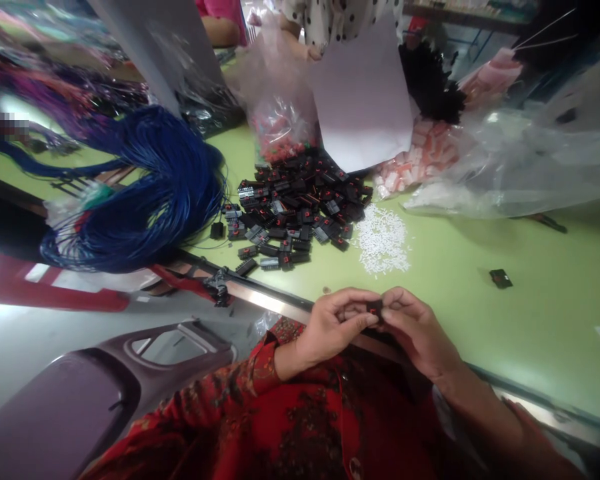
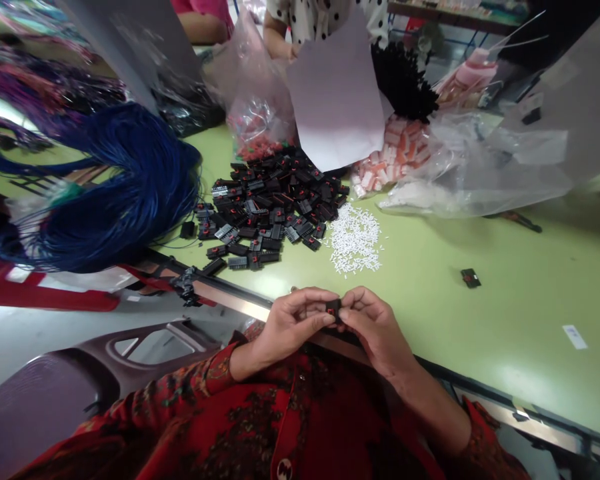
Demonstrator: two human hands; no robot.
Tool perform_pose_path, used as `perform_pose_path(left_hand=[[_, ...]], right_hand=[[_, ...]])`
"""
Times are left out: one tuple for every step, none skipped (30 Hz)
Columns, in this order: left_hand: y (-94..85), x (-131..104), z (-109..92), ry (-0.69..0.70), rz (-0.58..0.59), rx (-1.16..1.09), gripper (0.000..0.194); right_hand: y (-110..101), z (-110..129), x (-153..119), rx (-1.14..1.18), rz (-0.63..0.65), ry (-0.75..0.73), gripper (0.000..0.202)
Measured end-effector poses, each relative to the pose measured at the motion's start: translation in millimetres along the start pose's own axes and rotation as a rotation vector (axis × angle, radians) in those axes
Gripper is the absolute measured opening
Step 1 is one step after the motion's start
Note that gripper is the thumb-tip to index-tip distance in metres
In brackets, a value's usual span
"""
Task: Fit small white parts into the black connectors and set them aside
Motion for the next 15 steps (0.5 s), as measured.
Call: perform_pose_path(left_hand=[[-0.9,0.1,-0.3,-0.014,0.001,-0.01,0.031],[-2.0,0.8,-0.9,-0.027,-0.001,-0.027,0.032],[-3.3,2.4,-1.9,-0.039,-0.011,-0.049,0.033],[-4.9,4.6,-3.3,-0.051,-0.025,-0.069,0.033],[-6.7,7.2,-4.8,-0.06,-0.045,-0.087,0.035],[-8.6,9.9,-6.5,-0.068,-0.069,-0.102,0.036],[-10.3,12.6,-8.2,-0.077,-0.088,-0.114,0.038],[-11.5,14.9,-9.6,-0.089,-0.102,-0.124,0.039],[-12.2,16.7,-10.8,-0.101,-0.109,-0.135,0.041],[-12.4,17.9,-11.8,-0.111,-0.109,-0.147,0.042],[-12.1,18.6,-12.4,-0.121,-0.104,-0.158,0.043],[-11.6,18.9,-12.6,-0.13,-0.097,-0.166,0.043],[-10.8,18.8,-12.5,-0.137,-0.089,-0.172,0.043],[-10.1,18.6,-12.1,-0.142,-0.082,-0.176,0.043],[-9.5,18.3,-11.4,-0.145,-0.075,-0.177,0.042]], right_hand=[[-1.3,1.5,0.1,-0.04,0.01,-0.001,0.027],[-3.1,4.3,1.2,-0.095,0.023,-0.006,0.027],[-5.5,8.4,3.6,-0.17,0.028,-0.024,0.027],[-8.5,13.9,7.2,-0.263,0.019,-0.065,0.028],[-11.8,20.3,11.9,-0.371,-0.002,-0.13,0.027],[-14.8,26.8,17.2,-0.495,-0.029,-0.213,0.026],[-17.0,32.7,22.8,-0.626,-0.049,-0.304,0.023],[-18.1,37.0,28.3,-0.755,-0.052,-0.387,0.02],[-18.4,39.4,33.4,-0.871,-0.035,-0.459,0.016],[-17.9,40.1,37.9,-0.972,-0.004,-0.517,0.014],[-17.1,39.5,41.5,-1.058,0.033,-0.571,0.013],[-15.9,38.4,43.8,-1.129,0.065,-0.629,0.013],[-14.5,37.2,45.1,-1.193,0.089,-0.692,0.015],[-12.8,35.9,45.5,-1.257,0.108,-0.759,0.016],[-11.0,34.8,45.2,-1.325,0.121,-0.826,0.017]])
Point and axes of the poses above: each hand's wrist, its own x-axis towards the middle knuckle, its own y-axis out of the palm, z = x × y, the point moved 3 cm from there along x, towards the middle knuckle, and after that the axes turned 8 degrees about x, right-handed, at the moved point
